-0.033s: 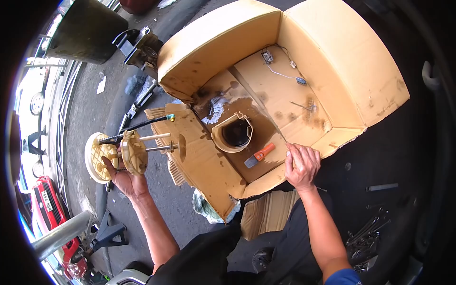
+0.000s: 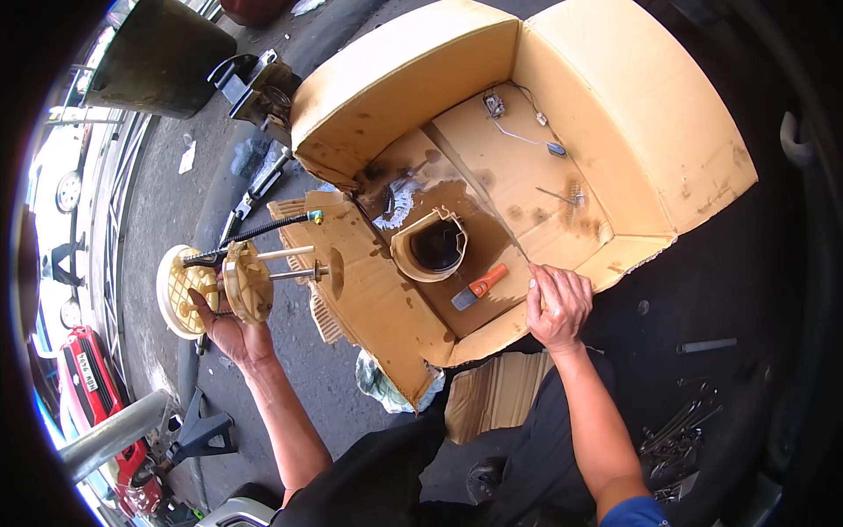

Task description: Cleaning a fuel pump assembly with a compressed air blow gun in an auto repair shop.

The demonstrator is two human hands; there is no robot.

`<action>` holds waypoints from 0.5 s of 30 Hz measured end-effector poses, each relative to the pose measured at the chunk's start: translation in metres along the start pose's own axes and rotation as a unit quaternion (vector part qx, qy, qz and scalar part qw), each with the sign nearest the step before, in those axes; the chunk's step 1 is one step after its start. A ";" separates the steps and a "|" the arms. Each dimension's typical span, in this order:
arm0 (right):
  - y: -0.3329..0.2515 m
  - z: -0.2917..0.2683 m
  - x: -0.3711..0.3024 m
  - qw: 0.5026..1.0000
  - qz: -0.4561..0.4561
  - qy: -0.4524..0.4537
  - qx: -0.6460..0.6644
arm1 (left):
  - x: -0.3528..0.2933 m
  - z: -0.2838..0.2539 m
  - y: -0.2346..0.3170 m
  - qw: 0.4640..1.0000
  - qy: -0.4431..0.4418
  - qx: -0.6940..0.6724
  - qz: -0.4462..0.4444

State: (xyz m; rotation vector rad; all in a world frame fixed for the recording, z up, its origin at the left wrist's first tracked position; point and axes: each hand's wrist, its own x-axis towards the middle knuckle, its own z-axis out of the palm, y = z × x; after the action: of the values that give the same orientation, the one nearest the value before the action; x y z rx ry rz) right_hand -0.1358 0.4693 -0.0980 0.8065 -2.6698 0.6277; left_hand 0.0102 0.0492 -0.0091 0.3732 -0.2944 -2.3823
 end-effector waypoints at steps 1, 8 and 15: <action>0.000 0.000 0.000 1.000 -0.001 -0.001 -0.002 | 0.000 -0.003 0.001 1.000 -0.001 0.001 -0.001; 0.003 -0.003 0.000 1.000 0.001 0.002 0.002 | 0.004 -0.030 0.008 0.997 0.021 -0.032 -0.067; 0.006 -0.004 -0.001 1.000 0.002 0.003 0.014 | 0.005 -0.047 0.017 0.993 0.068 -0.041 -0.088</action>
State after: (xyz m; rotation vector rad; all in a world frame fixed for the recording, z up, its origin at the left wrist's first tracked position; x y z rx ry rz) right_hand -0.1382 0.4760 -0.0965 0.8060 -2.6634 0.6678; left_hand 0.0334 0.0287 -0.0487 0.5391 -0.1030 -2.5175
